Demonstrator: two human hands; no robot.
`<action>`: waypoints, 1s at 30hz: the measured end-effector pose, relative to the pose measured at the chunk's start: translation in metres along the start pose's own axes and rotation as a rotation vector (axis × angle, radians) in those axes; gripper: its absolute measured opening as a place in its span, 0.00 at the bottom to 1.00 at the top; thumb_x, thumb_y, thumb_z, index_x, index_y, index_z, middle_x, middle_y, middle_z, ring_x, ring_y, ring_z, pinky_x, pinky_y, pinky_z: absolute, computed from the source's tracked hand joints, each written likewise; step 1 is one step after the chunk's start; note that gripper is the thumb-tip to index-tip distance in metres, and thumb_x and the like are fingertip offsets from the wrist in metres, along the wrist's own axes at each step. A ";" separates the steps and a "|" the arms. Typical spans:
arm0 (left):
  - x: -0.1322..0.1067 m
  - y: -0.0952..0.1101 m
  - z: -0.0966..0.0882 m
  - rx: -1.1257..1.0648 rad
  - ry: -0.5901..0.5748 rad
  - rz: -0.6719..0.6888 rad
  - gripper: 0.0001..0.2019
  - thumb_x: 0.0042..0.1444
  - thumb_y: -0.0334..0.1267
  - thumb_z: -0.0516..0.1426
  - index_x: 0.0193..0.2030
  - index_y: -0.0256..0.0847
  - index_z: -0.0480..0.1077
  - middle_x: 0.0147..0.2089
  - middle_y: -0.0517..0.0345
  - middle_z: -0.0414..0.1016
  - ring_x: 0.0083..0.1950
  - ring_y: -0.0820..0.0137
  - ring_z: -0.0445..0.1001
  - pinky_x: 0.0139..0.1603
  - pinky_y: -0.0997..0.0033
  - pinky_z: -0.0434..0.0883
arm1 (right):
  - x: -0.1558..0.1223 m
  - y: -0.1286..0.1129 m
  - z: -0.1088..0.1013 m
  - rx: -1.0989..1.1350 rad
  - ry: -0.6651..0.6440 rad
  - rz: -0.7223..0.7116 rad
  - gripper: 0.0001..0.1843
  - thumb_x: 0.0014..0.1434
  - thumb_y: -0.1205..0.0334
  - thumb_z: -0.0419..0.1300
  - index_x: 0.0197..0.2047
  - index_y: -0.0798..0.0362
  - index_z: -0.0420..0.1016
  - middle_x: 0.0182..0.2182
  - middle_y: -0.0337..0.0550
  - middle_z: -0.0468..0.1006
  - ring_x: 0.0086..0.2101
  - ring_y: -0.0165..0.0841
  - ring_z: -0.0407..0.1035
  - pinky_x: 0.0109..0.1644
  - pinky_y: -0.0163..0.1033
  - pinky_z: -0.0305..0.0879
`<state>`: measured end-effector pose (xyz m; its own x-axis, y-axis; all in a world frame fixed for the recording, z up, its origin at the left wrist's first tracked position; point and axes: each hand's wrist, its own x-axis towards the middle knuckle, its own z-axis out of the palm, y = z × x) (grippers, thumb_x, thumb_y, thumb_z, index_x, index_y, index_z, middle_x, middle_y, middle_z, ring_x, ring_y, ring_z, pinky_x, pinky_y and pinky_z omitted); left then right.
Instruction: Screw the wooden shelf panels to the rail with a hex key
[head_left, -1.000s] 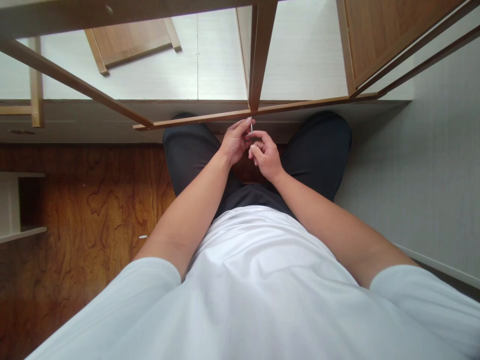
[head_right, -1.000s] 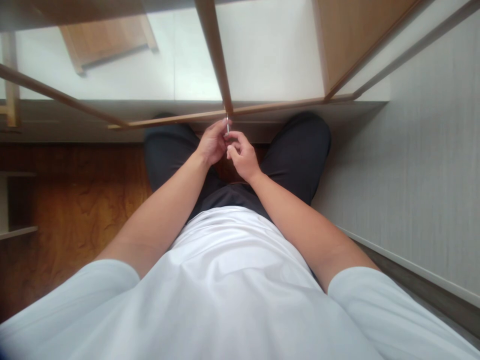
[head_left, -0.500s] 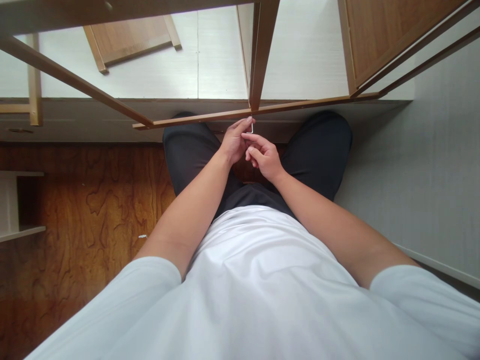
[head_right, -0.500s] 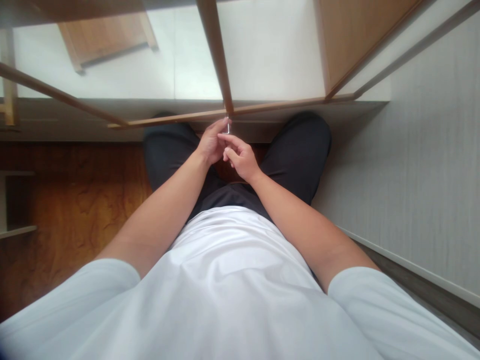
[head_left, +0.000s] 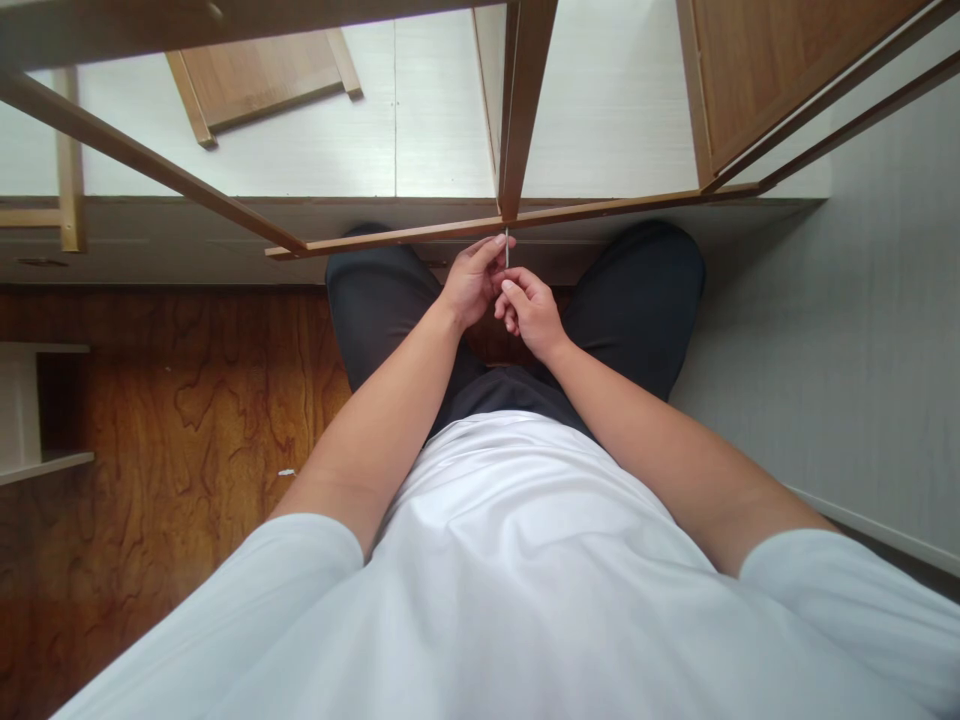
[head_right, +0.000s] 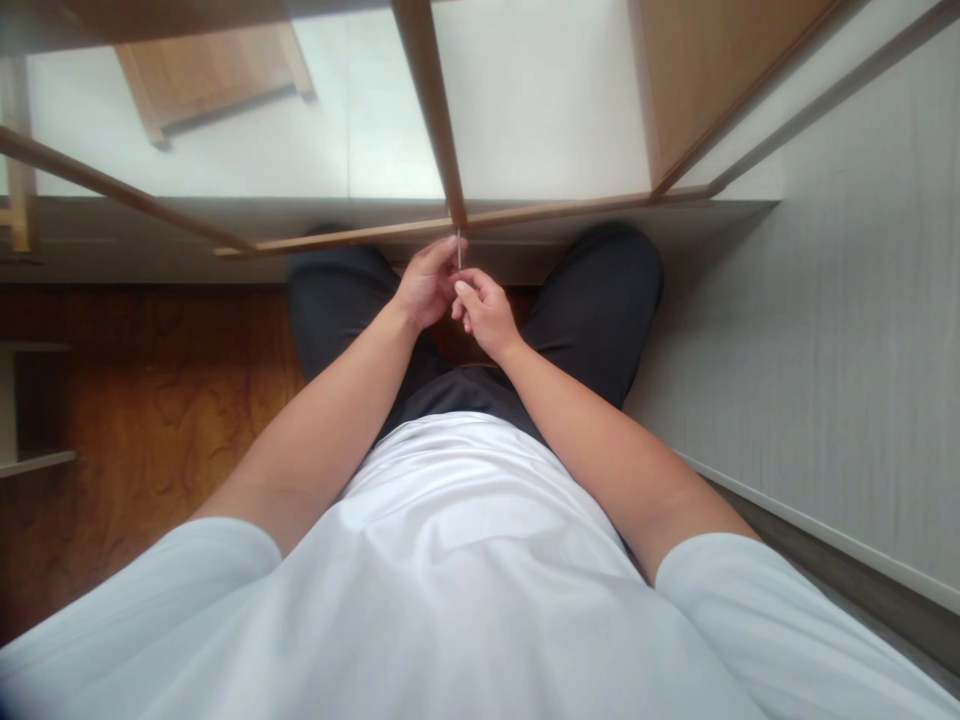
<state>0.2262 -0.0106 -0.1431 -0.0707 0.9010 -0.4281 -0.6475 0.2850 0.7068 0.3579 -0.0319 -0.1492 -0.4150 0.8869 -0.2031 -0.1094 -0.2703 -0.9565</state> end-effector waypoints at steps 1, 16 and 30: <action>0.001 -0.001 -0.001 -0.003 -0.002 0.002 0.09 0.63 0.41 0.69 0.37 0.39 0.77 0.27 0.67 0.66 0.22 0.83 0.66 0.22 0.83 0.64 | 0.000 0.000 0.000 0.010 -0.004 0.001 0.26 0.63 0.34 0.66 0.45 0.48 0.72 0.21 0.30 0.74 0.16 0.24 0.60 0.17 0.29 0.52; -0.001 -0.002 0.000 0.034 -0.028 -0.017 0.12 0.62 0.44 0.70 0.36 0.41 0.76 0.24 0.69 0.62 0.18 0.82 0.62 0.18 0.81 0.61 | 0.003 -0.007 -0.001 0.224 0.032 0.220 0.29 0.62 0.32 0.67 0.44 0.52 0.75 0.22 0.32 0.75 0.16 0.24 0.61 0.16 0.31 0.53; 0.001 -0.006 -0.003 0.021 -0.105 -0.015 0.13 0.62 0.47 0.68 0.36 0.41 0.75 0.29 0.65 0.74 0.22 0.78 0.72 0.24 0.79 0.71 | 0.002 -0.013 -0.001 0.343 0.103 0.168 0.27 0.55 0.40 0.76 0.39 0.49 0.70 0.21 0.26 0.71 0.16 0.21 0.57 0.17 0.28 0.49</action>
<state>0.2282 -0.0120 -0.1495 0.0197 0.9254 -0.3785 -0.6318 0.3049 0.7126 0.3598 -0.0256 -0.1371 -0.3622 0.8476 -0.3878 -0.3501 -0.5093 -0.7861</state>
